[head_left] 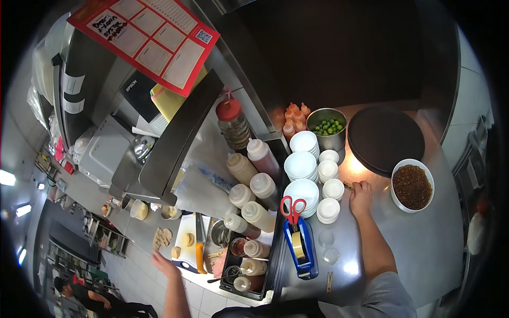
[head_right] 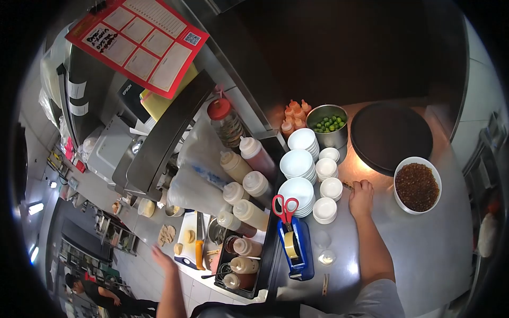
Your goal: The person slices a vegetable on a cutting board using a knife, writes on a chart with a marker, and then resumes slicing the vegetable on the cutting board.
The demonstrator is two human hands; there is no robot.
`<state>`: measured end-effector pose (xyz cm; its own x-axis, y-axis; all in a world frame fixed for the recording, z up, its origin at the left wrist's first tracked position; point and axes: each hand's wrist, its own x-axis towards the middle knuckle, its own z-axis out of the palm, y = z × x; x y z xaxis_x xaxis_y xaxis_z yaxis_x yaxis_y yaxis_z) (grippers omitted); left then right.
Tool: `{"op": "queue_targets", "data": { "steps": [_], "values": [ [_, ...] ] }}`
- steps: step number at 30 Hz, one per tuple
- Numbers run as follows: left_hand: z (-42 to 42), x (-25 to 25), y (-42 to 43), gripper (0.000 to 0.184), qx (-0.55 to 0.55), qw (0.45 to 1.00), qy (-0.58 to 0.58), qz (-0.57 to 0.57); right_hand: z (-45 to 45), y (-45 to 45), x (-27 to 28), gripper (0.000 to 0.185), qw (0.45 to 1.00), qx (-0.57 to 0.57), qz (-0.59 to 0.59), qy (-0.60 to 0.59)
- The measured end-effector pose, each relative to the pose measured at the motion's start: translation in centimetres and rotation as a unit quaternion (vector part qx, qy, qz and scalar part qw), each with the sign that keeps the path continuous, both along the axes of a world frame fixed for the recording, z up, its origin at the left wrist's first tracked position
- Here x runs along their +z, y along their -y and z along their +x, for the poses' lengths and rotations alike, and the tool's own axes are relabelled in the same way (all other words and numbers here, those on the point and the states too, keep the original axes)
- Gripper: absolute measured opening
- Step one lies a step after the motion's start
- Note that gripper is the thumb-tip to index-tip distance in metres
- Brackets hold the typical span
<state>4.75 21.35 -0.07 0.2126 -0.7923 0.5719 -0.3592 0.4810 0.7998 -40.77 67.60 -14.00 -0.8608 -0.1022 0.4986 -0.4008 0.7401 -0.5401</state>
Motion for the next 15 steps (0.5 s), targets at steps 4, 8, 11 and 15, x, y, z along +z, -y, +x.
{"op": "queue_targets", "data": {
  "steps": [4, 8, 11, 15],
  "values": [
    [-7.0, 22.1, -3.4, 0.031, -0.26, 0.933, 0.016, -0.247, 0.2, -0.2, 0.0, 0.026, 1.0, 0.002, -0.009, 0.0],
    [-16.0, 34.5, -8.1, 0.029, -0.41, 0.843, 0.151, -0.315, 0.3, -0.5, 0.4, 0.025, 1.0, 0.012, -0.019, 0.005],
    [-23.8, 37.8, -11.6, 0.034, -0.418, 0.839, 0.232, -0.259, 0.1, -0.4, 0.3, 0.025, 1.0, 0.011, -0.021, 0.003],
    [-29.8, 38.3, -12.2, 0.044, -0.44, 0.85, 0.221, -0.187, 0.2, -0.5, 0.4, 0.025, 1.0, 0.005, -0.023, 0.016]
  ]
}}
